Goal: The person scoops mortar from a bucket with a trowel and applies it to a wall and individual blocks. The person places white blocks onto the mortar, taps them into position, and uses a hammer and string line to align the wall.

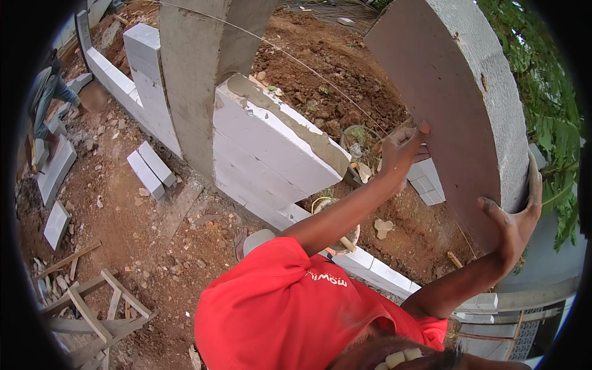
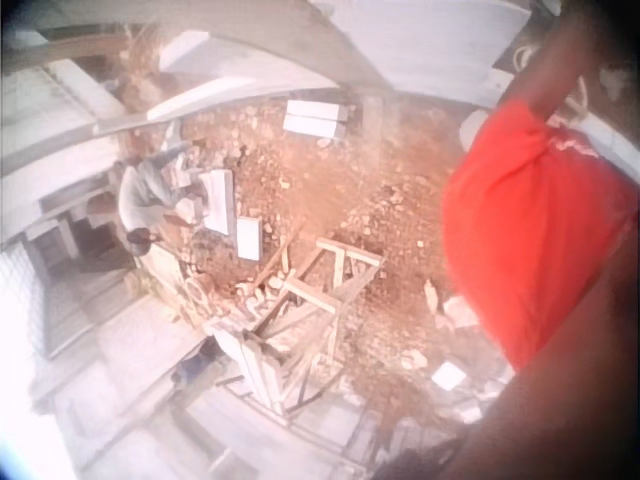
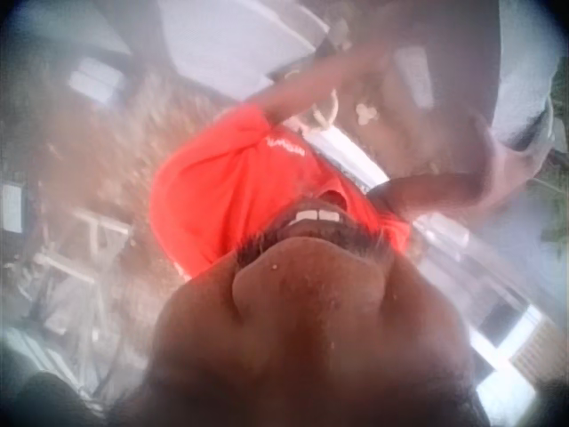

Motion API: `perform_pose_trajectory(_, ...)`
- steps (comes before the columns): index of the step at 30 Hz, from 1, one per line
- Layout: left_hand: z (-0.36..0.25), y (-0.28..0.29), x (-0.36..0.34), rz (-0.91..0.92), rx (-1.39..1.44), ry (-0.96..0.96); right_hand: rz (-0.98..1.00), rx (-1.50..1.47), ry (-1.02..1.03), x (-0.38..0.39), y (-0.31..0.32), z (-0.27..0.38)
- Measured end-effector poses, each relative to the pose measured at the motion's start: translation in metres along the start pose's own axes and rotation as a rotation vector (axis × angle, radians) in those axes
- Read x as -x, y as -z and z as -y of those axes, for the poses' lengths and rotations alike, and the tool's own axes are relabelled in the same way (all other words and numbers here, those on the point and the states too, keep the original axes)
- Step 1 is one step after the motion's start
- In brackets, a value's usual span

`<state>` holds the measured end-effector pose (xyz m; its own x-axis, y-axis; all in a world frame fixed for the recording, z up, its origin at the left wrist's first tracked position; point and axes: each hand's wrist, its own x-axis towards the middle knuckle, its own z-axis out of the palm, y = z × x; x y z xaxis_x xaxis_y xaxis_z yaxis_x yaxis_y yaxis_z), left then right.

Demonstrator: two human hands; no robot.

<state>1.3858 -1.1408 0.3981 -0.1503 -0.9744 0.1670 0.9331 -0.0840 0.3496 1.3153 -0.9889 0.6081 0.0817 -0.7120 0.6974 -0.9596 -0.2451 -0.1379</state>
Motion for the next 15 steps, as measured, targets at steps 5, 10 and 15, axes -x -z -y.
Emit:
perform_pose_trajectory(5,-0.043,0.053,0.007,-0.136,-0.170,-0.092,0.227,-0.236,-0.074,-0.044,-0.073,0.003)
perform_pose_trajectory(10,-0.077,0.104,0.033,-0.197,-0.341,-0.085,0.448,-0.411,-0.160,-0.064,-0.134,0.011)
perform_pose_trajectory(15,-0.110,0.151,0.054,-0.433,-0.373,-0.097,0.646,-0.554,-0.166,-0.080,-0.204,0.027)
